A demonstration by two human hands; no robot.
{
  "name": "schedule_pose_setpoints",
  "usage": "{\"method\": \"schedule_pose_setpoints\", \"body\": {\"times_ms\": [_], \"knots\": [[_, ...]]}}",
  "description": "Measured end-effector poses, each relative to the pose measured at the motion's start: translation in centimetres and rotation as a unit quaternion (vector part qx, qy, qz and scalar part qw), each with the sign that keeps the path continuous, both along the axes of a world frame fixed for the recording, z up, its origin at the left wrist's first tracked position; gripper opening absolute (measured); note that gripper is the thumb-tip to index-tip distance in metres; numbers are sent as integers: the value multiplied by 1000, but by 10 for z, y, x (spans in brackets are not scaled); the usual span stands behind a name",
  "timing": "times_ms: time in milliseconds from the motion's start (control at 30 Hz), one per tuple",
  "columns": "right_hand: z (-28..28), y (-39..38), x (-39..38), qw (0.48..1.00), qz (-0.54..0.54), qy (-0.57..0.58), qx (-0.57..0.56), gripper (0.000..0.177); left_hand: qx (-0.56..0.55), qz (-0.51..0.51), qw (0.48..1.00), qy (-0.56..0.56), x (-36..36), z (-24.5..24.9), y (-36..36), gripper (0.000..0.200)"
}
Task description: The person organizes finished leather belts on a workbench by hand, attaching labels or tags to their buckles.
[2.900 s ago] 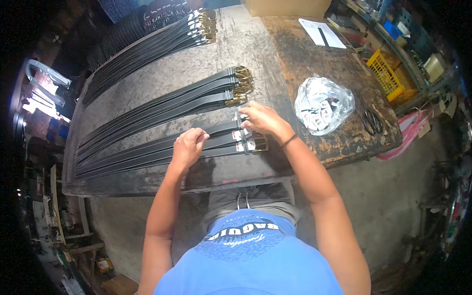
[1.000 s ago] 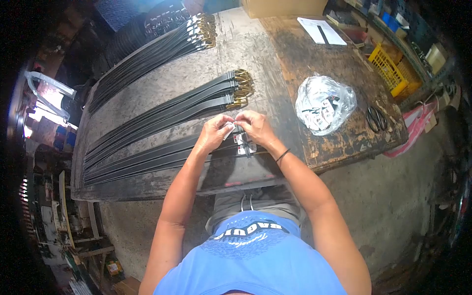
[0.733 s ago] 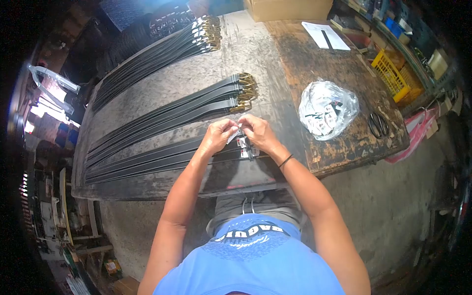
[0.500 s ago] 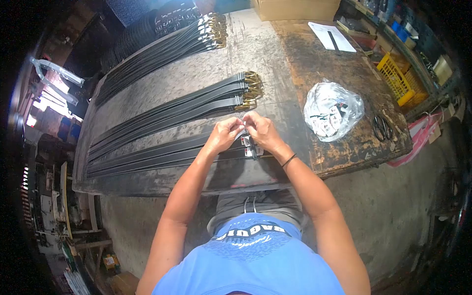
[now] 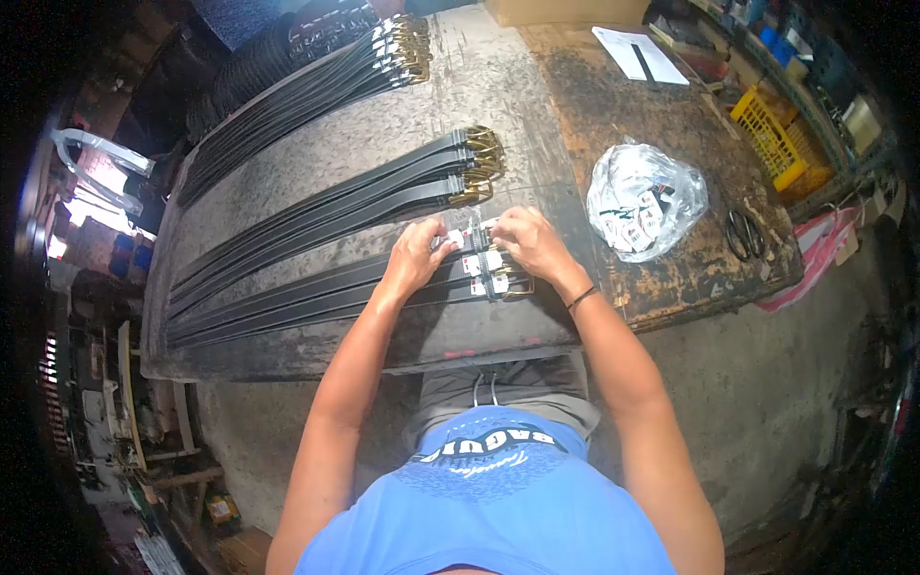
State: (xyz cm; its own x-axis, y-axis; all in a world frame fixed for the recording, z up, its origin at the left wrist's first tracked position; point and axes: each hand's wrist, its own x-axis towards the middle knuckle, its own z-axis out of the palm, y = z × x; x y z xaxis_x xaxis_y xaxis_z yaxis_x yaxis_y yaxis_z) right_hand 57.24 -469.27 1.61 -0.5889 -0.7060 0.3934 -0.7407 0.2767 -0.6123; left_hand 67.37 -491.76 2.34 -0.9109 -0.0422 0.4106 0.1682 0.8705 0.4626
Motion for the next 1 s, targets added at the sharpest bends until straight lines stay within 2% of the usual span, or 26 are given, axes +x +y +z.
{"method": "schedule_pose_setpoints", "body": {"times_ms": [100,300,600,800,1000], "knots": [[-10,5,6,1000,-22,-1,3,11,-5,-17,998,-52,10,-4,-3,23],[-19,4,11,998,-43,14,-39,11,28,-75,995,-52,13,1,-10,24],[-28,5,18,995,-64,3,-77,11,0,-128,989,-75,-4,18,5,20],[-27,4,20,994,-73,-1,-84,11,-10,-124,981,-149,-8,32,10,20],[-25,5,22,992,-81,-12,-94,10,-30,-128,981,-146,2,33,1,26]]}}
